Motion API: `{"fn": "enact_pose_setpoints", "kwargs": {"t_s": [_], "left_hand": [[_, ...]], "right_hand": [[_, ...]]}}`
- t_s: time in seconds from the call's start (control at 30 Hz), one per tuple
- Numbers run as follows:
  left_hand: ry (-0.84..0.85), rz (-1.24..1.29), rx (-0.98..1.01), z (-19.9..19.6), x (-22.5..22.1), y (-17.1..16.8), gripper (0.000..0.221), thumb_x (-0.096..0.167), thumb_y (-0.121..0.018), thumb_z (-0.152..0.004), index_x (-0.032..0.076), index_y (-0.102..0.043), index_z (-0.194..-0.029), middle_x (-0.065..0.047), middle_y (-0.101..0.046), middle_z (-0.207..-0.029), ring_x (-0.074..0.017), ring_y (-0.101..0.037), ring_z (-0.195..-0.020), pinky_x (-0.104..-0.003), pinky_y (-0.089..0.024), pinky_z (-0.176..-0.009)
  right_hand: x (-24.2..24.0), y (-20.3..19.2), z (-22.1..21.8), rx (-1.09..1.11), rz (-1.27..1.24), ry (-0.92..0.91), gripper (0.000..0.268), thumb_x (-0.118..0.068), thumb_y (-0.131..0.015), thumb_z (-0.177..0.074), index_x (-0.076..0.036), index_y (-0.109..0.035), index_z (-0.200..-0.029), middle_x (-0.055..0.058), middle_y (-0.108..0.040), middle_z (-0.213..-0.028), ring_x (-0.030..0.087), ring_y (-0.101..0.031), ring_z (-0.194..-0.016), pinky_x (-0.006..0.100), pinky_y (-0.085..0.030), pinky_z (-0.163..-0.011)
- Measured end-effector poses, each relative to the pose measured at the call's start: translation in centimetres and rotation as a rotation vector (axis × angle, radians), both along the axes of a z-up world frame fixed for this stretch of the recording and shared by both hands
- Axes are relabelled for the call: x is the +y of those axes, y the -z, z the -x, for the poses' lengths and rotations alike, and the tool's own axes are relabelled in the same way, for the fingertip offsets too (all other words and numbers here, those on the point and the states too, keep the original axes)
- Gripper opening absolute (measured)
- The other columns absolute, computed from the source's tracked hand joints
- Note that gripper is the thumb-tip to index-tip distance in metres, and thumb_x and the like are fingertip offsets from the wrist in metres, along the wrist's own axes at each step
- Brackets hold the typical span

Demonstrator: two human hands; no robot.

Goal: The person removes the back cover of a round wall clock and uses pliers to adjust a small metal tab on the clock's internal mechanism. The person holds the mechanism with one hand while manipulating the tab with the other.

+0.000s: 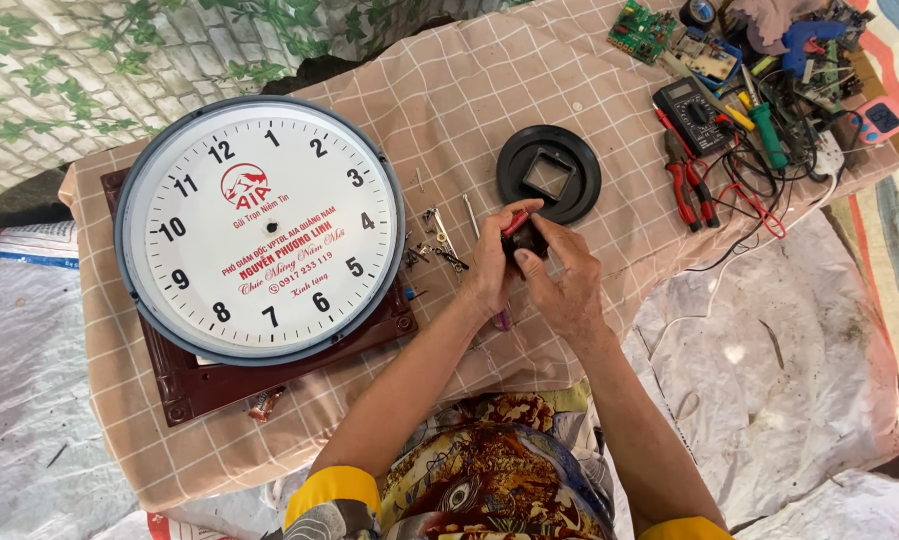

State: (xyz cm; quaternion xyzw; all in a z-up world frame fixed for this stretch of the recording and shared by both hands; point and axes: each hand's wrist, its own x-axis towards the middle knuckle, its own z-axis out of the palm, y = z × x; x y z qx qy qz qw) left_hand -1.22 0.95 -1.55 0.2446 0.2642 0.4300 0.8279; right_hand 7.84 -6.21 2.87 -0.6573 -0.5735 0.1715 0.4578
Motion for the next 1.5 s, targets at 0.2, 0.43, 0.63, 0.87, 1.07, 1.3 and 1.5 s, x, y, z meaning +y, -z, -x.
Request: {"fn": "enact_pose_setpoints", "kwargs": {"t_s": [0.2,0.43,0.63,0.87,1.07,1.3,1.5], "left_hand": [[0.021,0.001,-0.059,-0.3,0.0,0.1,0.051,0.038,-0.049,-0.095,0.01,-0.066,-0.133,-0.022,-0.069,-0.111,-0.0292,-0.067,-0.096,-0.042,-0.06,-0.086],[0.135,0.081,-0.118,-0.5,1.5,2.8,0.055,0.048,-0.045,-0.095,0.014,-0.065,-0.134,-0.024,-0.069,-0.095,-0.0313,-0.065,-0.054,-0.032,-0.043,-0.04],[0.157,0.077,-0.134,0.0,1.5,1.9,0.057,0.049,-0.044,-0.095,0.014,-0.059,-0.138,-0.023,-0.068,-0.075,-0.0281,-0.066,-0.054,-0.031,-0.047,-0.042],[0.118,0.043,-0.207,1.1,2.4,1.2,0.055,0.045,-0.042,-0.099,0.009,-0.057,-0.137,-0.03,-0.068,-0.081,-0.0291,-0.068,-0.058,-0.033,-0.051,-0.046],[0.072,0.053,-0.202,1.8,3.0,1.6,0.054,0.044,-0.041,-0.1,0.009,-0.057,-0.138,-0.032,-0.068,-0.083,-0.0307,-0.068,-0.061,-0.035,-0.053,-0.049],[0.102,0.061,-0.202,1.6,2.7,1.4,0.058,0.045,-0.04,-0.101,0.008,-0.054,-0.143,-0.033,-0.068,-0.087,-0.0303,-0.069,-0.062,-0.035,-0.055,-0.049],[0.134,0.064,-0.209,1.7,2.6,0.9,0.062,0.048,-0.04,-0.101,0.009,-0.051,-0.148,-0.032,-0.068,-0.087,-0.029,-0.069,-0.061,-0.034,-0.054,-0.049]], "right_hand": [[-0.2,0.1,-0.4,0.073,0.034,0.011,0.049,-0.028,-0.076,-0.096,-0.005,-0.064,-0.138,0.02,-0.067,-0.128,0.038,-0.06,-0.126,0.05,-0.048,-0.106],[0.3,-2.1,0.2,0.626,-0.027,0.011,0.037,-0.021,-0.064,-0.103,-0.001,-0.065,-0.133,0.021,-0.07,-0.117,0.023,-0.065,-0.099,0.039,-0.06,-0.085],[-0.1,0.5,-3.6,0.699,-0.064,0.131,0.034,-0.021,-0.062,-0.104,-0.003,-0.064,-0.133,0.016,-0.071,-0.118,0.019,-0.068,-0.108,0.03,-0.057,-0.091],[-1.7,4.6,-5.5,0.122,-0.065,0.174,0.052,-0.019,-0.08,-0.091,-0.002,-0.063,-0.136,0.02,-0.066,-0.124,0.032,-0.062,-0.116,0.043,-0.049,-0.101],[-2.0,4.7,-4.0,-0.318,0.054,0.19,0.064,-0.025,-0.086,-0.079,-0.011,-0.064,-0.138,0.014,-0.064,-0.128,0.038,-0.059,-0.118,0.051,-0.044,-0.102],[-1.9,3.5,-3.2,-0.407,0.16,0.215,0.062,-0.038,-0.079,-0.086,-0.016,-0.061,-0.142,0.014,-0.055,-0.14,0.044,-0.047,-0.132,0.058,-0.036,-0.108],[-2.1,1.7,-1.2,0.057,-0.168,0.241,0.033,-0.019,-0.062,-0.103,-0.006,-0.065,-0.133,0.017,-0.061,-0.132,0.034,-0.059,-0.127,0.044,-0.048,-0.106]]}}
